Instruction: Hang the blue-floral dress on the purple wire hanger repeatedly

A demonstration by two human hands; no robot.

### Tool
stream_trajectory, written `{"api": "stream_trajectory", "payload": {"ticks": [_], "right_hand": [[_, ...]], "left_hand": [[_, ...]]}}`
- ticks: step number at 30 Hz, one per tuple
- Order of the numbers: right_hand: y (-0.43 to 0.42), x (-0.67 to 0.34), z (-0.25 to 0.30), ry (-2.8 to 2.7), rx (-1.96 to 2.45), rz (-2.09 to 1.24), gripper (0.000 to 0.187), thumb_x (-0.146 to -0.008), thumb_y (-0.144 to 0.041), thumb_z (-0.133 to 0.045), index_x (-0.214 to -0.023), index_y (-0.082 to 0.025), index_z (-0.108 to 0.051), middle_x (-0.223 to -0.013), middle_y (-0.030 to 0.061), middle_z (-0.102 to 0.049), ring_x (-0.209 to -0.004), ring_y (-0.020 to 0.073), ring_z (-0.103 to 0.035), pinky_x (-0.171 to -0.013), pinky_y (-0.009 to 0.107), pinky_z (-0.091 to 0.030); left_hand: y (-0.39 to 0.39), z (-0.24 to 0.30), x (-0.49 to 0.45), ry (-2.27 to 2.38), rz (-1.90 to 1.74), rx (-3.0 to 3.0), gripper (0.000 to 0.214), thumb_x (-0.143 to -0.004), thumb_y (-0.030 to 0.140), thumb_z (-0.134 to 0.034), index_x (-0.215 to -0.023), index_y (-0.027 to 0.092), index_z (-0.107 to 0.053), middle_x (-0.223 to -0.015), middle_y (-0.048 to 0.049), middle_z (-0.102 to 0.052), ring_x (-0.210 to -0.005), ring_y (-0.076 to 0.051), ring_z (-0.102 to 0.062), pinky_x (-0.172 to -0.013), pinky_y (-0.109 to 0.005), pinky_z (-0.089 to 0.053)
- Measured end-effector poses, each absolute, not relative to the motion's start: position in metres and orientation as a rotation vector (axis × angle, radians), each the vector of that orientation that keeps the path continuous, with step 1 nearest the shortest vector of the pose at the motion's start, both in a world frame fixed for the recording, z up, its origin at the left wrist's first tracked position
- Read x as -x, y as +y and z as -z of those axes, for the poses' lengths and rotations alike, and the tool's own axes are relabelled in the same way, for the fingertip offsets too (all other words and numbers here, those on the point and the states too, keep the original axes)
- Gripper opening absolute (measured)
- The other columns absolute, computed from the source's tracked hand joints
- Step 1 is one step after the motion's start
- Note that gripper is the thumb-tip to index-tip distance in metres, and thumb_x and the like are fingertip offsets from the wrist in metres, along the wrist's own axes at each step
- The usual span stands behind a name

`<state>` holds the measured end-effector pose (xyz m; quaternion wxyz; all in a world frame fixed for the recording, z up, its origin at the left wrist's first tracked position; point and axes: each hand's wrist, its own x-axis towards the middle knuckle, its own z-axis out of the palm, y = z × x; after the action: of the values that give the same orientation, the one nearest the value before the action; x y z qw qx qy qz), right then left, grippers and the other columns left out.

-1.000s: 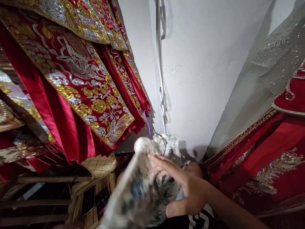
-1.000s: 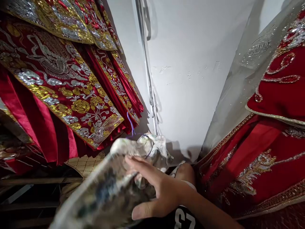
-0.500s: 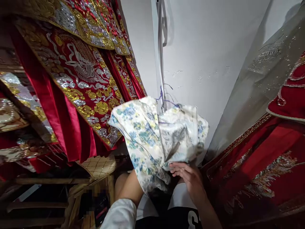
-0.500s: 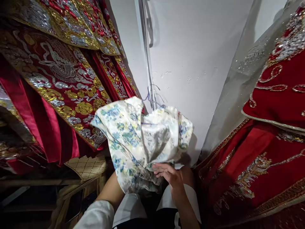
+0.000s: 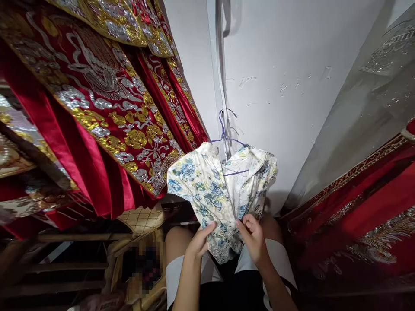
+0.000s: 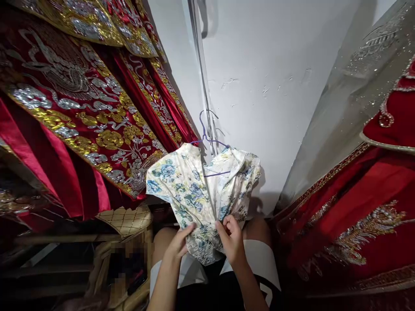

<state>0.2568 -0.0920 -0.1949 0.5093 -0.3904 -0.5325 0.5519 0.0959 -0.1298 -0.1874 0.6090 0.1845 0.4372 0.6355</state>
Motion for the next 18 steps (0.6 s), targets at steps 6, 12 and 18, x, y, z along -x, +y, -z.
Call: {"api": "stream_trajectory", "payload": {"ticks": [6,12,18], "right_hand": [[-0.083,-0.259,0.214,-1.638,1.073,-1.336,0.044,-0.092,-0.066,-0.052,-0.080,-0.025,-0.042,-0.059,-0.0077,-0.034,-0.054,0.0144,-0.039,-0.055,0.027,-0.030],[-0.080,-0.269,0.223,-1.647,1.144,-1.431,0.046,-0.093,-0.070,-0.046,-0.087,-0.025,-0.045,-0.060,-0.0053,-0.051,-0.060,0.0173,-0.053,-0.064,0.030,-0.041],[-0.081,-0.272,0.227,-1.621,0.981,-1.378,0.040,-0.095,-0.063,-0.049,-0.087,-0.024,-0.044,-0.066,-0.0044,-0.050,-0.064,0.0157,-0.053,-0.065,0.029,-0.042]], "left_hand": [[-0.137,0.185,-0.118,1.111,-1.539,-0.488,0.062,-0.063,0.044,-0.092,-0.116,0.017,-0.074,-0.126,-0.0149,-0.073,-0.130,-0.034,-0.060,-0.117,-0.045,-0.040],[-0.137,0.189,-0.125,1.027,-1.545,-0.404,0.062,-0.063,0.044,-0.092,-0.115,0.014,-0.074,-0.122,-0.0156,-0.074,-0.125,-0.036,-0.063,-0.115,-0.045,-0.042],[-0.140,0.183,-0.122,0.915,-1.484,-0.295,0.053,-0.064,0.042,-0.088,-0.107,0.014,-0.076,-0.112,-0.0160,-0.077,-0.127,-0.039,-0.062,-0.111,-0.051,-0.047]]}}
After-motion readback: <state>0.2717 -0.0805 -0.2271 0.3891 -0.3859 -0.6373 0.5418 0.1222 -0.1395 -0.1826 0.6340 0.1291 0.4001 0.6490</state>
